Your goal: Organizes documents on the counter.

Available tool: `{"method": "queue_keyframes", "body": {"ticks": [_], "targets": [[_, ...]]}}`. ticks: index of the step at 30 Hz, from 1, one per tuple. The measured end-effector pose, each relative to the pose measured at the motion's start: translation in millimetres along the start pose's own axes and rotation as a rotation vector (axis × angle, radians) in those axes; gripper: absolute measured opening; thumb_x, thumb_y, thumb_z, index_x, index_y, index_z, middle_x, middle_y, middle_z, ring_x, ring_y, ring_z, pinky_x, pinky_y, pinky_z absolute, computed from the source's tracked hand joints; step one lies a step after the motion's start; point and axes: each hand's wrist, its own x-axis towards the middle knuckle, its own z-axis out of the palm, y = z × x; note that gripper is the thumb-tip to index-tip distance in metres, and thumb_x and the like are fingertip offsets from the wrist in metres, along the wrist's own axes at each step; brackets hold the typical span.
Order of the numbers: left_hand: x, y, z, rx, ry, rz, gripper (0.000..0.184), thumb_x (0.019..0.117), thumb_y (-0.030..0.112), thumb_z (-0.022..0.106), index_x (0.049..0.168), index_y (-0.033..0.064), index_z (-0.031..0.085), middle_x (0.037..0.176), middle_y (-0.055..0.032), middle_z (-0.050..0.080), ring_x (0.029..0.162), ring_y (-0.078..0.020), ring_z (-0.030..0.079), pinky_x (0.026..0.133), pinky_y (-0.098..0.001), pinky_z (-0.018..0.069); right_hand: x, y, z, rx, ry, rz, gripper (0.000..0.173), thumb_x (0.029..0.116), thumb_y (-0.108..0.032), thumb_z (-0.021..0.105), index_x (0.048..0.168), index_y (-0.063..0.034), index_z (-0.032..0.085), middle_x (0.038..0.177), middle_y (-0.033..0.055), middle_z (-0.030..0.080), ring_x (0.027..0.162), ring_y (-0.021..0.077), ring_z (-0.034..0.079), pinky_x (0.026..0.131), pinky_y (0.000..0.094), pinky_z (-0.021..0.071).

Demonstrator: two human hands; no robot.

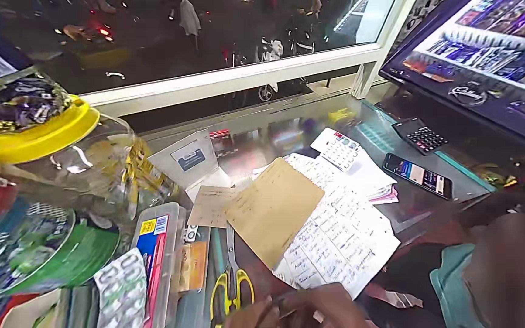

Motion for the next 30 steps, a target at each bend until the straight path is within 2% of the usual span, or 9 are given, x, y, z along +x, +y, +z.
{"method": "queue_keyframes", "body": {"ticks": [2, 3, 4, 5, 6, 8, 12, 20, 30], "targets": [[22.0, -2.6, 6.2, 0.056, -0.002, 0.014, 0.026, 0.1001, 0.017, 0.062, 0.117, -0.0003, 0.071, 0.119, -0.0235, 0.071, 0.105, -0.0372, 0.07, 0.09, -0.0508, 0.0542, 0.4, 7.8, -14.3, 0.063, 0.307, 0.081, 0.076, 0.105, -0.063, 0.022, 0.113, -0.004, 0.071, 0.064, -0.0042, 0.062, 0.056, -0.0038, 0.056, 0.055, 0.0161, 0.0489], [31.8, -4.0, 8.7, 0.082, -0.023, 0.003, 0.03, 0.0991, 0.018, 0.062, 0.121, -0.0012, 0.069, 0.124, -0.0254, 0.068, 0.111, -0.0407, 0.068, 0.092, -0.055, 0.0531, 3.2, 16.0, -23.1, 0.047, 0.442, 0.115, 0.069, 0.1054, -0.062, 0.025, 0.116, -0.0089, 0.068, 0.063, -0.0128, 0.057, 0.055, -0.0096, 0.05, 0.054, 0.0112, 0.0441], [40.4, -5.7, 11.0, 0.106, -0.058, -0.016, 0.034, 0.0974, 0.017, 0.063, 0.126, -0.0017, 0.068, 0.131, -0.0267, 0.065, 0.119, -0.0447, 0.064, 0.096, -0.0603, 0.0502, 7.1, 25.4, -32.3, 0.002, 0.549, 0.134, 0.054, 0.109, -0.052, 0.03, 0.118, -0.0103, 0.062, 0.064, -0.0179, 0.051, 0.055, -0.0119, 0.045, 0.053, 0.0093, 0.0396], [46.9, -8.0, 12.7, 0.134, -0.105, -0.037, 0.038, 0.096, 0.015, 0.064, 0.13, -0.0011, 0.066, 0.138, -0.0269, 0.06, 0.127, -0.0474, 0.059, 0.101, -0.0642, 0.0462, 11.2, 34.8, -40.7, -0.054, 0.634, 0.15, 0.033, 0.1083, -0.033, 0.036, 0.118, -0.0077, 0.056, 0.064, -0.0191, 0.047, 0.054, -0.0117, 0.043, 0.052, 0.0093, 0.0376], [50.6, -11.7, 14.7, 0.156, -0.153, -0.049, 0.042, 0.0937, 0.012, 0.065, 0.134, -0.0004, 0.064, 0.144, -0.0268, 0.056, 0.133, -0.049, 0.054, 0.105, -0.0669, 0.0423, 15.4, 44.0, -47.8, -0.101, 0.715, 0.187, 0.022, 0.0997, -0.016, 0.043, 0.115, -0.0032, 0.052, 0.063, -0.0175, 0.047, 0.052, -0.0099, 0.044, 0.051, 0.0107, 0.0385], [53.9, -19.1, 19.4, 0.152, -0.213, -0.052, 0.048, 0.0915, 0.008, 0.067, 0.138, 0.0002, 0.061, 0.148, -0.0262, 0.052, 0.138, -0.049, 0.049, 0.109, -0.0689, 0.0379, 23.4, 61.8, -61.8, -0.177, 0.788, 0.254, 0.018, 0.0881, -0.006, 0.054, 0.105, -0.0025, 0.049, 0.063, -0.013, 0.05, 0.052, -0.0065, 0.048, 0.05, 0.0128, 0.0413], [54.4, -26.4, 23.1, 0.137, -0.259, -0.019, 0.043, 0.0974, 0.01, 0.06, 0.14, 0.0011, 0.06, 0.147, -0.023, 0.055, 0.138, -0.0454, 0.051, 0.11, -0.0674, 0.0379, 43.2, 83.6, -77.3, -0.345, 0.742, 0.283, 0.012, 0.0841, -0.012, 0.064, 0.087, -0.0023, 0.059, 0.07, -0.003, 0.058, 0.061, -0.0009, 0.055, 0.056, 0.0154, 0.0452], [52.1, -27.7, 27.9, 0.156, -0.322, -0.044, 0.04, 0.1007, 0.008, 0.055, 0.139, 0.0005, 0.061, 0.147, -0.0249, 0.054, 0.138, -0.0461, 0.05, 0.112, -0.0663, 0.0357, 49.1, 96.9, -72.0, -0.388, 0.764, 0.294, 0.011, 0.0824, -0.015, 0.064, 0.086, -0.005, 0.062, 0.065, -0.0059, 0.059, 0.056, -0.003, 0.054, 0.052, 0.014, 0.0432], [47.0, -29.7, 31.8, 0.174, -0.278, -0.025, 0.038, 0.1012, 0.01, 0.055, 0.138, 0.002, 0.062, 0.146, -0.0238, 0.055, 0.137, -0.0455, 0.051, 0.111, -0.0664, 0.0369, 48.9, 100.5, -66.6, -0.606, 0.68, 0.186, 0.014, 0.0826, -0.013, 0.061, 0.072, -0.004, 0.06, 0.064, 0.0006, 0.052, 0.056, 0.0022, 0.049, 0.051, 0.0158, 0.0387]]}}
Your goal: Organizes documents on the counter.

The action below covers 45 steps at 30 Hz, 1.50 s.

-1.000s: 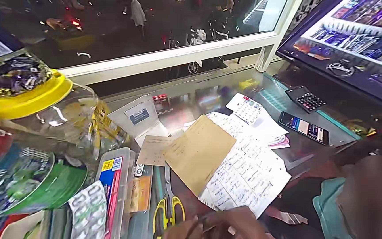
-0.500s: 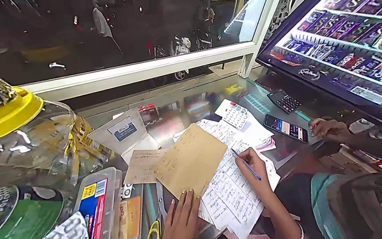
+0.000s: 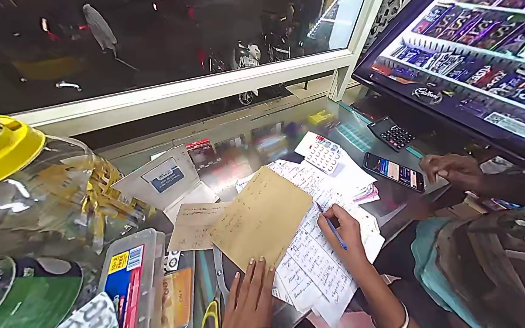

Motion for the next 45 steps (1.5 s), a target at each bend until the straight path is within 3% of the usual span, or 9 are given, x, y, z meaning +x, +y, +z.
{"method": "queue_keyframes", "body": {"ticks": [9, 13, 18, 24, 30, 36, 40, 45], "targets": [[-2.8, -4.5, 9.2, 0.077, 0.08, 0.039, 0.037, 0.1006, 0.009, 0.054, 0.135, 0.0042, 0.065, 0.145, -0.0199, 0.058, 0.136, -0.0409, 0.054, 0.111, -0.0615, 0.0403, -0.9, -2.2, -0.8, -0.066, 0.019, -0.035, 0.013, 0.0828, -0.014, 0.061, 0.078, -0.0016, 0.063, 0.065, 0.0033, 0.056, 0.054, 0.0056, 0.052, 0.05, 0.019, 0.0428], [-3.6, -5.2, 8.3, 0.051, 0.102, 0.049, 0.041, 0.0943, -0.001, 0.057, 0.134, 0.0028, 0.065, 0.142, -0.0207, 0.061, 0.133, -0.0423, 0.056, 0.109, -0.0599, 0.0433, -13.0, -6.4, -1.0, -0.08, 0.137, -0.228, 0.015, 0.0828, -0.016, 0.062, 0.077, -0.0021, 0.064, 0.065, 0.0048, 0.058, 0.054, 0.0058, 0.053, 0.051, 0.0156, 0.0443], [-5.3, -6.7, 9.8, -0.022, 0.138, 0.051, 0.041, 0.0908, -0.006, 0.059, 0.131, -0.0002, 0.066, 0.137, -0.0222, 0.064, 0.13, -0.0434, 0.058, 0.109, -0.0597, 0.0442, -37.3, -12.4, -7.8, -0.012, 0.13, -0.376, 0.012, 0.0871, -0.017, 0.062, 0.081, -0.0075, 0.059, 0.07, 0.0045, 0.061, 0.062, 0.0059, 0.059, 0.058, 0.0134, 0.0482], [-5.2, -7.7, 9.9, -0.004, 0.147, 0.068, 0.041, 0.089, -0.01, 0.058, 0.128, -0.0017, 0.068, 0.137, -0.0221, 0.064, 0.13, -0.0431, 0.059, 0.109, -0.0591, 0.0448, -49.0, -11.9, -16.5, -0.002, 0.12, -0.369, 0.011, 0.0865, -0.016, 0.062, 0.081, -0.0069, 0.06, 0.07, 0.0048, 0.062, 0.063, 0.005, 0.06, 0.059, 0.0126, 0.0488], [-3.6, -7.9, 10.6, 0.009, 0.159, 0.083, 0.041, 0.0888, -0.01, 0.058, 0.127, -0.0018, 0.068, 0.136, -0.0229, 0.064, 0.128, -0.043, 0.06, 0.107, -0.0578, 0.0465, -51.3, -10.3, -30.4, -0.129, 0.2, -0.202, 0.017, 0.0845, -0.019, 0.063, 0.077, -0.0043, 0.065, 0.065, 0.0031, 0.06, 0.055, 0.0027, 0.055, 0.054, 0.0126, 0.046], [-3.8, -8.1, 10.3, -0.038, 0.139, 0.075, 0.042, 0.0881, -0.008, 0.061, 0.129, -0.005, 0.066, 0.138, -0.0253, 0.061, 0.131, -0.0458, 0.057, 0.109, -0.0623, 0.043, -46.4, -4.8, -37.4, -0.298, 0.237, -0.101, 0.017, 0.0806, -0.017, 0.067, 0.074, -0.0016, 0.067, 0.063, 0.0064, 0.063, 0.053, 0.0121, 0.06, 0.049, 0.0247, 0.0499], [-6.5, -10.0, 25.8, 0.054, 0.283, 0.09, 0.038, 0.0884, 0.0, 0.058, 0.124, 0.0019, 0.071, 0.133, -0.0167, 0.067, 0.127, -0.0363, 0.063, 0.106, -0.0547, 0.0488, -45.9, -3.4, -49.8, -0.351, 0.115, 0.001, 0.017, 0.0848, -0.013, 0.068, 0.086, 0.0036, 0.071, 0.073, 0.0145, 0.07, 0.063, 0.0257, 0.069, 0.057, 0.0427, 0.0566], [-6.8, -12.6, 19.9, 0.086, 0.293, 0.087, 0.038, 0.0879, 0.0, 0.059, 0.123, 0.0046, 0.073, 0.132, -0.0135, 0.069, 0.126, -0.0336, 0.064, 0.106, -0.0511, 0.05, -52.3, -1.0, -53.0, -0.32, 0.121, 0.012, 0.025, 0.0857, -0.02, 0.062, 0.083, 0.005, 0.067, 0.07, 0.0167, 0.066, 0.059, 0.0272, 0.066, 0.054, 0.0424, 0.0525]]}}
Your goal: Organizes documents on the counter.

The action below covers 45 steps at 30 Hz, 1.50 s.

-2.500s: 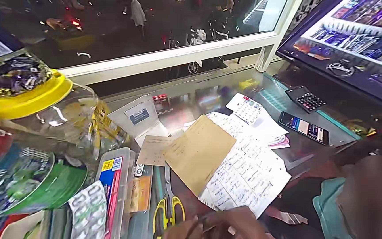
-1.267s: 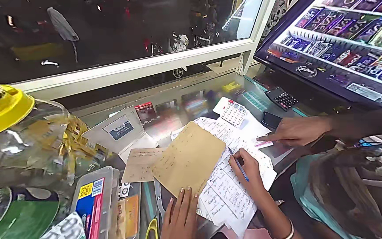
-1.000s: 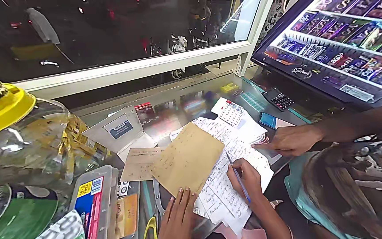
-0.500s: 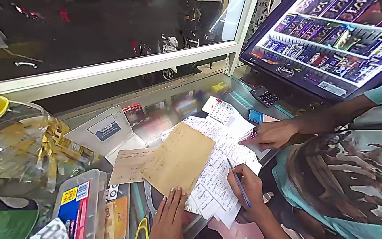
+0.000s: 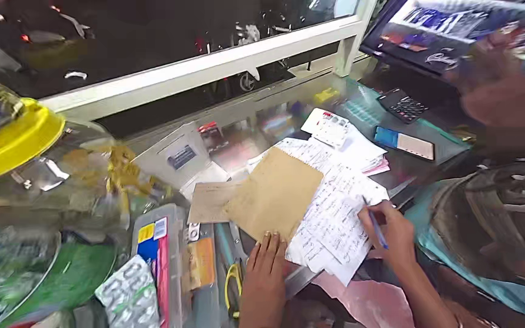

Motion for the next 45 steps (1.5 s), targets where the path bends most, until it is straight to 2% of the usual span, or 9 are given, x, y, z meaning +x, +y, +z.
{"method": "queue_keyframes", "body": {"ticks": [3, 7, 12, 17, 21, 31, 36, 40, 45], "targets": [[3.5, 3.9, -7.3, -0.079, -0.109, -0.009, 0.039, 0.0899, -0.005, 0.06, 0.127, 0.0003, 0.069, 0.136, -0.0194, 0.065, 0.13, -0.0395, 0.06, 0.109, -0.0561, 0.0452, -1.7, 3.7, 0.0, -0.024, 0.054, 0.022, 0.02, 0.0819, -0.019, 0.064, 0.078, 0.0013, 0.067, 0.066, 0.0118, 0.065, 0.057, 0.0223, 0.064, 0.052, 0.0375, 0.0523], [2.8, 2.1, -9.4, -0.116, -0.152, -0.005, 0.038, 0.0911, -0.005, 0.057, 0.128, -0.0034, 0.067, 0.137, -0.0241, 0.063, 0.13, -0.0452, 0.058, 0.108, -0.0601, 0.0442, -2.3, 2.6, 7.0, -0.001, 0.08, 0.002, 0.019, 0.0836, -0.018, 0.064, 0.08, 0.0, 0.069, 0.067, 0.0082, 0.064, 0.056, 0.0144, 0.061, 0.052, 0.0271, 0.0506], [3.5, 2.2, -9.7, -0.11, -0.14, -0.006, 0.038, 0.0914, -0.006, 0.054, 0.127, -0.0032, 0.068, 0.136, -0.024, 0.064, 0.128, -0.0452, 0.059, 0.108, -0.0596, 0.0448, -3.6, 6.4, 13.9, 0.008, 0.006, -0.037, 0.021, 0.0891, -0.02, 0.061, 0.085, -0.0016, 0.071, 0.074, 0.0088, 0.068, 0.063, 0.0166, 0.066, 0.057, 0.0288, 0.0548], [3.8, 0.9, -9.6, -0.103, -0.141, 0.003, 0.038, 0.0919, -0.004, 0.055, 0.128, -0.004, 0.068, 0.136, -0.0241, 0.063, 0.129, -0.0452, 0.059, 0.108, -0.0593, 0.0445, -5.2, 4.5, 11.3, 0.001, 0.081, -0.022, 0.019, 0.0836, -0.018, 0.062, 0.077, -0.0022, 0.068, 0.066, 0.0061, 0.063, 0.056, 0.0116, 0.061, 0.052, 0.0237, 0.0501], [1.5, 1.7, -8.4, -0.1, -0.129, 0.009, 0.037, 0.0938, 0.0, 0.053, 0.128, -0.0026, 0.068, 0.136, -0.0228, 0.064, 0.129, -0.0429, 0.059, 0.109, -0.0575, 0.0446, -8.1, 7.4, 9.4, -0.071, 0.003, -0.053, 0.02, 0.0835, -0.019, 0.062, 0.076, -0.0015, 0.067, 0.068, 0.0093, 0.064, 0.06, 0.0212, 0.065, 0.053, 0.035, 0.0535], [0.7, 1.6, -8.2, -0.081, -0.113, 0.007, 0.036, 0.0945, 0.0, 0.054, 0.127, -0.0018, 0.069, 0.135, -0.0217, 0.065, 0.129, -0.0425, 0.06, 0.109, -0.057, 0.045, -7.6, 8.6, 14.1, -0.096, 0.005, -0.118, 0.021, 0.084, -0.02, 0.059, 0.07, -0.004, 0.063, 0.066, 0.0079, 0.06, 0.058, 0.0206, 0.063, 0.05, 0.0332, 0.0509], [4.8, 4.0, -9.4, -0.15, -0.154, -0.004, 0.035, 0.0959, -0.002, 0.052, 0.128, -0.0062, 0.066, 0.136, -0.0274, 0.062, 0.129, -0.0482, 0.058, 0.109, -0.0626, 0.0422, 1.1, 3.5, 4.2, -0.091, 0.009, -0.028, 0.018, 0.082, -0.018, 0.064, 0.08, -0.0011, 0.068, 0.07, 0.0092, 0.065, 0.059, 0.0214, 0.065, 0.052, 0.0361, 0.0539], [1.4, 2.7, -10.8, -0.117, -0.137, -0.011, 0.036, 0.095, -0.001, 0.053, 0.128, -0.0042, 0.068, 0.136, -0.025, 0.063, 0.128, -0.046, 0.059, 0.108, -0.061, 0.0437, 12.2, 0.6, 11.3, -0.063, -0.032, -0.087, 0.016, 0.0839, -0.016, 0.064, 0.083, -0.0012, 0.068, 0.073, 0.0092, 0.065, 0.06, 0.02, 0.064, 0.054, 0.0327, 0.0539], [2.2, 2.1, -9.5, -0.114, -0.142, -0.013, 0.035, 0.0949, -0.001, 0.053, 0.127, -0.0038, 0.068, 0.135, -0.025, 0.064, 0.128, -0.046, 0.059, 0.109, -0.0604, 0.0433, 12.5, 6.1, 22.4, -0.097, -0.072, -0.184, 0.014, 0.0824, -0.014, 0.063, 0.077, -0.0014, 0.065, 0.072, 0.0108, 0.063, 0.067, 0.0248, 0.067, 0.057, 0.0352, 0.0555]]}}
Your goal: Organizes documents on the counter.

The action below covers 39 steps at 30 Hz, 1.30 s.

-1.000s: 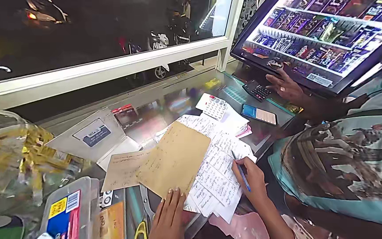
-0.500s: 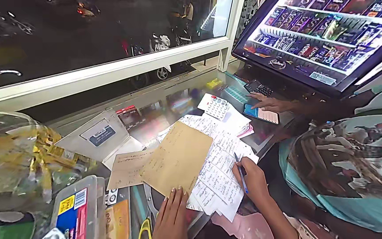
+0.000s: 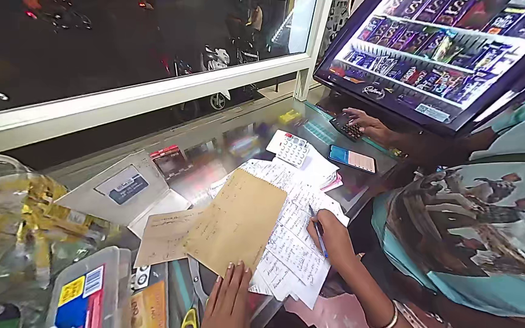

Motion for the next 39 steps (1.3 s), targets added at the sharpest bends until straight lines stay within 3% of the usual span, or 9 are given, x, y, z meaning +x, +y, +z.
{"method": "queue_keyframes", "body": {"ticks": [14, 19, 26, 31, 39], "targets": [[-0.2, 0.4, -0.6, 0.008, -0.001, -0.013, 0.036, 0.0962, 0.001, 0.053, 0.128, -0.0014, 0.069, 0.137, -0.0219, 0.064, 0.13, -0.0436, 0.059, 0.11, -0.0599, 0.0423, 0.5, 0.8, 2.0, -0.012, -0.009, -0.046, 0.017, 0.0828, -0.016, 0.06, 0.076, -0.0018, 0.065, 0.072, 0.0108, 0.063, 0.065, 0.0248, 0.067, 0.055, 0.0354, 0.0545], [0.0, 2.1, -1.3, 0.008, -0.005, -0.033, 0.035, 0.0973, 0.001, 0.053, 0.128, -0.0002, 0.069, 0.137, -0.021, 0.064, 0.131, -0.044, 0.058, 0.11, -0.0641, 0.0403, 5.9, -3.9, -10.4, 0.04, -0.111, 0.031, 0.015, 0.0824, -0.013, 0.063, 0.084, 0.0011, 0.068, 0.078, 0.0137, 0.065, 0.069, 0.0282, 0.068, 0.058, 0.0404, 0.0564], [-0.7, 2.5, -0.7, 0.011, 0.011, -0.036, 0.035, 0.0967, 0.003, 0.054, 0.127, 0.0017, 0.07, 0.137, -0.0186, 0.065, 0.13, -0.0414, 0.059, 0.11, -0.0655, 0.0388, 23.1, -8.2, 7.2, 0.234, -0.075, 0.028, 0.022, 0.0877, -0.017, 0.061, 0.097, 0.0001, 0.071, 0.083, 0.0113, 0.068, 0.067, 0.0179, 0.065, 0.06, 0.0294, 0.055], [-0.6, 2.1, 0.0, 0.024, 0.015, -0.033, 0.035, 0.0969, 0.004, 0.053, 0.128, 0.0025, 0.07, 0.137, -0.0176, 0.065, 0.131, -0.04, 0.059, 0.111, -0.0647, 0.039, 28.8, -13.4, 18.5, 0.253, -0.094, 0.022, 0.021, 0.09, -0.017, 0.06, 0.096, -0.0007, 0.072, 0.082, 0.0101, 0.067, 0.068, 0.0167, 0.064, 0.061, 0.0281, 0.0545], [-1.4, 1.5, -0.6, 0.022, -0.01, -0.032, 0.036, 0.0978, 0.005, 0.052, 0.129, 0.0015, 0.069, 0.137, -0.019, 0.065, 0.131, -0.0417, 0.058, 0.11, -0.0653, 0.0383, -8.5, -5.7, -14.2, 0.097, 0.063, 0.176, 0.019, 0.0818, -0.019, 0.062, 0.081, -0.001, 0.068, 0.069, 0.0075, 0.063, 0.057, 0.0153, 0.06, 0.051, 0.0285, 0.0498]]}}
